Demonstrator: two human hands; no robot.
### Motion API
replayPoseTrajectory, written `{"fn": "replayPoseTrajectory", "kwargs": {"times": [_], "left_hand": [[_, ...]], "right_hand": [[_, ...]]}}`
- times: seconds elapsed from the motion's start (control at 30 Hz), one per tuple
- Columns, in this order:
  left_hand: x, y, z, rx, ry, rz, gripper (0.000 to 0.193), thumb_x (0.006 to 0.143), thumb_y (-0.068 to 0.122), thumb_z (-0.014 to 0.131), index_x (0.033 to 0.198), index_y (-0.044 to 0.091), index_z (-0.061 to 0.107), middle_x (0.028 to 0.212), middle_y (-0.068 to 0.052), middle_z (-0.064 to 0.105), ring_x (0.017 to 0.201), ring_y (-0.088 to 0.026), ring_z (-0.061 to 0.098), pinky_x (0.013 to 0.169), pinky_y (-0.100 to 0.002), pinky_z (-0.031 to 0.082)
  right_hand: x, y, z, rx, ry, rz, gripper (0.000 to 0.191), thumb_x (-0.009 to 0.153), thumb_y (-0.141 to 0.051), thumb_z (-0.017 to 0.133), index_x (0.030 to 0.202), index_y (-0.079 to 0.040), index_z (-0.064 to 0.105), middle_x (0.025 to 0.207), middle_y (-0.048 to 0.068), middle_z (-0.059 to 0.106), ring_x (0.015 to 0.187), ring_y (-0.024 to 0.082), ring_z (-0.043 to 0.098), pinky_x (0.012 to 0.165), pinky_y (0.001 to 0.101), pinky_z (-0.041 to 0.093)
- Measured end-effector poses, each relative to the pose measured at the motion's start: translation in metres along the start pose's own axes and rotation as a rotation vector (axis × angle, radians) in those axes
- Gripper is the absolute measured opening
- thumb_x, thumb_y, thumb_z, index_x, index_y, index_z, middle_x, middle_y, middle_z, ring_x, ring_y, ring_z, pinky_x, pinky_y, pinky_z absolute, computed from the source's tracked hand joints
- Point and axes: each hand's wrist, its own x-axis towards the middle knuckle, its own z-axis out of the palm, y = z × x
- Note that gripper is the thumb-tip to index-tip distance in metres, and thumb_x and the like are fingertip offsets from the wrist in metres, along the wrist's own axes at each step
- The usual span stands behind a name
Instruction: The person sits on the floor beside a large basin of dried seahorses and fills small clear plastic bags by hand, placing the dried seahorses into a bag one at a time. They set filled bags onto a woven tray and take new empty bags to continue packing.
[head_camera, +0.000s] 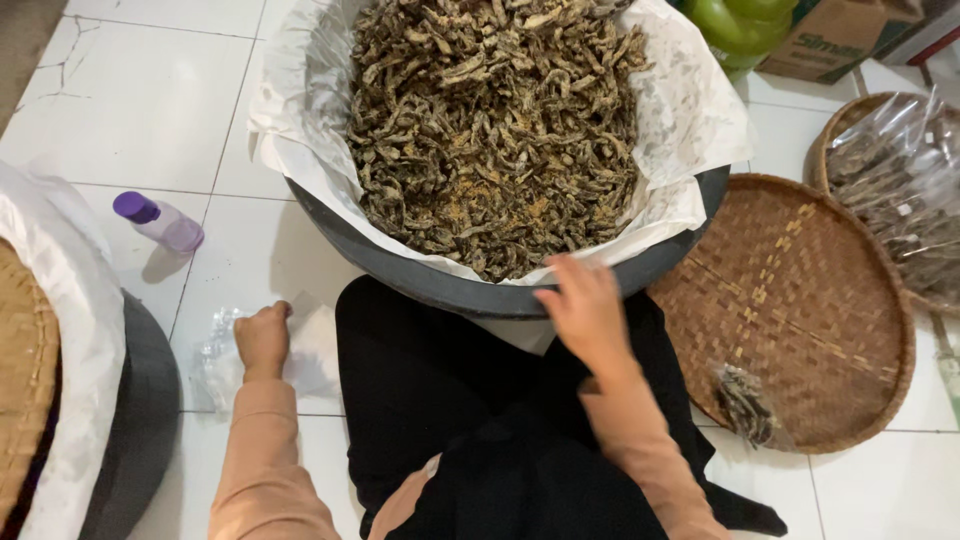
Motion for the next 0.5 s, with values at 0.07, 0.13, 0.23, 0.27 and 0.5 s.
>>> {"fn": "replayPoseTrajectory", "kwargs": {"times": [0.07, 0.13, 0.23, 0.27, 0.5], "left_hand": [[-0.018, -0.002, -0.009, -0.014, 0.217, -0.012, 0.017, 0.098, 0.013, 0.061, 0.102, 0.021, 0.075, 0.101, -0.009, 0.076, 0.091, -0.027, 0.073, 0.090, -0.044, 0.053], [-0.030, 0.001, -0.031, -0.071, 0.585, 0.044, 0.014, 0.092, 0.009, 0.062, 0.094, 0.018, 0.072, 0.111, -0.009, 0.076, 0.097, -0.026, 0.075, 0.086, -0.046, 0.053], [-0.035, 0.010, -0.084, -0.576, 0.668, -0.181, 0.020, 0.102, -0.006, 0.057, 0.112, 0.005, 0.071, 0.105, -0.012, 0.075, 0.096, -0.027, 0.074, 0.084, -0.041, 0.059], [-0.029, 0.015, -0.105, -0.770, 0.762, -0.215, 0.016, 0.105, -0.009, 0.055, 0.114, 0.000, 0.066, 0.104, -0.012, 0.073, 0.095, -0.023, 0.073, 0.083, -0.037, 0.059], [0.014, 0.060, -0.240, -1.537, 0.919, -0.043, 0.033, 0.102, -0.011, 0.068, 0.133, -0.002, 0.061, 0.103, -0.007, 0.068, 0.091, -0.012, 0.067, 0.078, -0.026, 0.060]], "right_hand": [[0.007, -0.021, 0.004, 0.031, -0.047, 0.021, 0.022, 0.098, -0.026, 0.063, 0.092, -0.007, 0.072, 0.091, 0.009, 0.071, 0.088, 0.032, 0.065, 0.091, 0.0520, 0.047], [0.009, -0.028, 0.000, 0.062, -0.097, 0.094, 0.028, 0.101, -0.027, 0.062, 0.086, -0.006, 0.072, 0.081, 0.010, 0.067, 0.082, 0.036, 0.062, 0.081, 0.0473, 0.049], [0.006, -0.027, -0.009, 0.051, -0.037, 0.001, 0.029, 0.100, -0.026, 0.062, 0.080, -0.007, 0.069, 0.079, 0.011, 0.065, 0.083, 0.036, 0.062, 0.078, 0.0485, 0.047], [0.007, -0.025, -0.010, 0.049, -0.041, 0.002, 0.028, 0.099, -0.026, 0.062, 0.080, -0.007, 0.069, 0.079, 0.011, 0.065, 0.082, 0.036, 0.062, 0.077, 0.0484, 0.047], [-0.021, -0.028, -0.028, 0.056, -0.179, 0.024, 0.026, 0.096, -0.025, 0.063, 0.078, -0.006, 0.067, 0.077, 0.013, 0.065, 0.080, 0.037, 0.062, 0.074, 0.0494, 0.047]]}}
